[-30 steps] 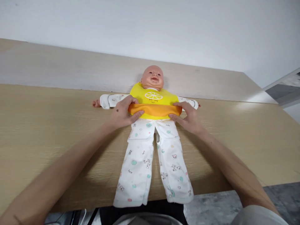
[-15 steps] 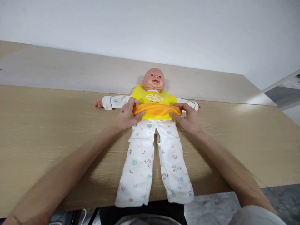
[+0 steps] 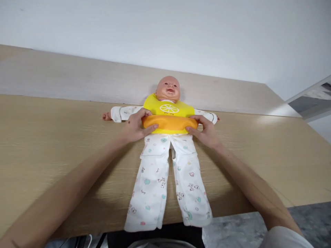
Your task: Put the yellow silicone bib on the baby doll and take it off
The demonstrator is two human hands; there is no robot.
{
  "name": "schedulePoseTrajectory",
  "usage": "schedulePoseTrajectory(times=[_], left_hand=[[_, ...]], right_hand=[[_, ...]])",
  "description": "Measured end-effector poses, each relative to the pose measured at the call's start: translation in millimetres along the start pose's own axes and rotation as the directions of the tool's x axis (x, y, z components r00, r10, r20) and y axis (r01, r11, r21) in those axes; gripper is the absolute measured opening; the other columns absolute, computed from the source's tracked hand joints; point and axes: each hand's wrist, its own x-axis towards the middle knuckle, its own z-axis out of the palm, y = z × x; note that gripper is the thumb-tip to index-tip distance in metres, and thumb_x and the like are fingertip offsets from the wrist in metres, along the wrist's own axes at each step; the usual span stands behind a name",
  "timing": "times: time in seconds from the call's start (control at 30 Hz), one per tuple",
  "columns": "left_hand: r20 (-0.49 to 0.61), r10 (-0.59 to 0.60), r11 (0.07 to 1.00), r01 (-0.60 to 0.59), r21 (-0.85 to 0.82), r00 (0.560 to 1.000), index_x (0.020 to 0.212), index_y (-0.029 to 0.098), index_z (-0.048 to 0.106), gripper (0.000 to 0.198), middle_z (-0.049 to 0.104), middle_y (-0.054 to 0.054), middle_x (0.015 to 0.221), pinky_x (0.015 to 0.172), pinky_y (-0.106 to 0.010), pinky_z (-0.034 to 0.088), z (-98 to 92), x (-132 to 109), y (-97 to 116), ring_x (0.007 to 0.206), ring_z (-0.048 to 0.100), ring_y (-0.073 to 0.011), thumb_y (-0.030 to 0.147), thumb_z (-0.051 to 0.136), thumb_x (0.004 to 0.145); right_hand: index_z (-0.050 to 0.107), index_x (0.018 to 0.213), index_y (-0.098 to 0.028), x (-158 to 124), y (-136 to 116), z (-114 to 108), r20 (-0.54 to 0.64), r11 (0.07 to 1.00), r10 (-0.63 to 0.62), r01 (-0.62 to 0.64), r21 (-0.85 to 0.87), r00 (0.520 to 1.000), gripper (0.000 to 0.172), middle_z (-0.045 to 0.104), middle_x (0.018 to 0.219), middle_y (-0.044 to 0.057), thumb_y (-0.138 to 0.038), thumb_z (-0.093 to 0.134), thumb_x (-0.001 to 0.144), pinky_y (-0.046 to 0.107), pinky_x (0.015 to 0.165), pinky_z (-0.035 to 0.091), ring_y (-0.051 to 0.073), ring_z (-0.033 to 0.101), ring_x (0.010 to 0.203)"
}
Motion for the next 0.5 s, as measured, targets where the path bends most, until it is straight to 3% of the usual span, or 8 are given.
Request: schedulePoseTrajectory(times=[0.17,0.3,0.4,0.5], left_hand=[[0.009,0.092,0.995,-0.092,-0.034,0.996,0.082,0.020,0.056,0.025,0.060,-0.002,0.078,0.071,-0.034,0.042,-5.5,0.3,-3.0,0.073,0.054,-0.0172,0.042,0.053,0.093],[-0.107,0.075,0.996,-0.080,-0.040,0.991,0.075,0.019,0.058,0.031,0.062,-0.004,0.077,0.075,-0.036,0.044,-5.6,6.2,-4.7,0.078,0.056,-0.0183,0.038,0.048,0.096],[-0.232,-0.105,0.994,0.098,-0.042,0.967,0.078,0.017,0.063,0.022,0.064,-0.003,0.084,0.080,-0.035,0.045,-6.7,23.5,-9.0,0.083,0.056,-0.0172,0.031,0.053,0.091],[-0.338,-0.412,0.910,0.361,-0.204,0.847,0.081,0.016,0.064,0.008,0.062,-0.001,0.083,0.081,-0.030,0.044,-5.9,55.1,-20.5,0.083,0.055,-0.0153,0.023,0.061,0.082]], right_hand=[[0.068,0.110,-0.022,-1.0,9.5,-4.9,0.081,0.993,-0.110,0.106,0.047,0.991,0.044,0.068,0.115,0.007,-0.053,0.071,0.080,0.043,0.106,0.046,0.020,0.061,0.111],[0.069,0.096,-0.019,9.2,14.5,-7.0,-0.012,0.992,-0.083,0.083,0.096,0.997,0.036,0.067,0.112,0.008,-0.053,0.065,0.084,0.039,0.105,0.047,0.019,0.061,0.112],[0.068,0.097,-0.017,31.1,19.6,-7.4,-0.089,0.991,0.075,-0.065,0.113,0.993,0.039,0.067,0.109,0.008,-0.053,0.062,0.084,0.034,0.093,0.051,0.018,0.062,0.103],[0.068,0.097,-0.015,66.7,29.1,-3.9,-0.116,0.960,0.266,-0.252,0.121,0.957,0.038,0.067,0.098,0.006,-0.048,0.062,0.081,0.030,0.084,0.051,0.016,0.062,0.088]])
